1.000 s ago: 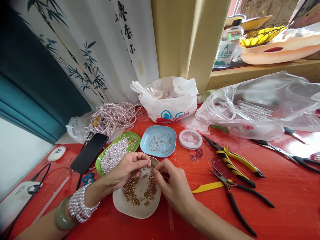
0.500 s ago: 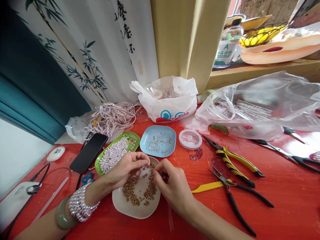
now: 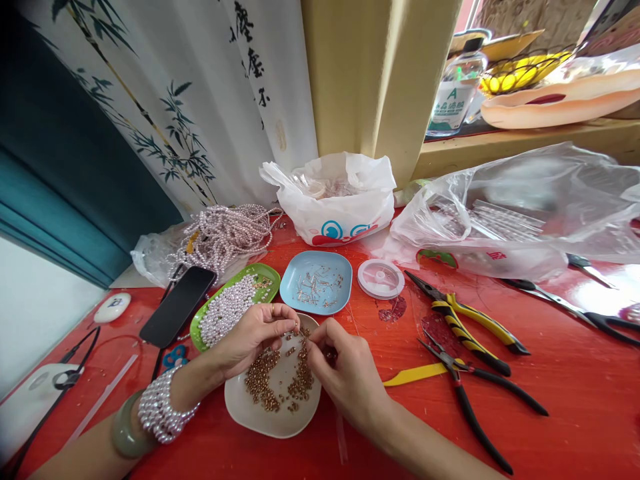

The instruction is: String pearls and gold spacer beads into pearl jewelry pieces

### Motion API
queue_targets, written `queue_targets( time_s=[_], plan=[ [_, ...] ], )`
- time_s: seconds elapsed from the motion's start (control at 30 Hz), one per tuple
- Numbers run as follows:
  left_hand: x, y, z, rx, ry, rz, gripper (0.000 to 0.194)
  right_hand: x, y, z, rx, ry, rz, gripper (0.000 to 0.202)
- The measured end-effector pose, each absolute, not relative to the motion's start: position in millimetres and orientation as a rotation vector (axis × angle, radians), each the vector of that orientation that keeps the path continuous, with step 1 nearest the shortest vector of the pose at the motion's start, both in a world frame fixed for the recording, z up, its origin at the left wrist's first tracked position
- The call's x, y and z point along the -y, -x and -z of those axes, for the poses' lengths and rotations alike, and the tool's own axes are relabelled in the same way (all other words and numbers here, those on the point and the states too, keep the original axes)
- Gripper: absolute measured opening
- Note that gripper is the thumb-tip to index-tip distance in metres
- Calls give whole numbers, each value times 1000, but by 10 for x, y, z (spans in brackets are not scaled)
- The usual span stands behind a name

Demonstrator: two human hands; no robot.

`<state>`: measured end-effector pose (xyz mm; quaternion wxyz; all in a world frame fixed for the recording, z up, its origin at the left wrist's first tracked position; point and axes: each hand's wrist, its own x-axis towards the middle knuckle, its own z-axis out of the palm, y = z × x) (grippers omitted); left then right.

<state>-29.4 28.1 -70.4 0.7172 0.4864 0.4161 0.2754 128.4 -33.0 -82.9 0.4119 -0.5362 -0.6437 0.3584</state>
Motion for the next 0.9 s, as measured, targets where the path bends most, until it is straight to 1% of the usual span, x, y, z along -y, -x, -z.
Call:
queue_targets(
  time_s=[0.33,0.5,0.6,0.7,0.8,0.9],
  plan=[
    [-274,289,722,-921,-1091,-591,17,316,-1288,852,1623,1358,-918,13],
    [-292,312,673,-893,-1167,-591,17,321,-1294,865,1611,1325,-929,16],
    [-384,407,540,-958,-1392,-664,21,326,-1301,889,1590,1309,-904,17],
    [-534,581,378,-1174,-1739,-759,19,323,-1307,902,1555,1315,-886,16],
    [-689,765,312,-1402,-2023,-649,16,317,-1310,902,1515,1320,-881,14],
    [-810,882,387,-1492,-2237,-516,16,312,-1313,910,1485,1304,-894,15]
  ],
)
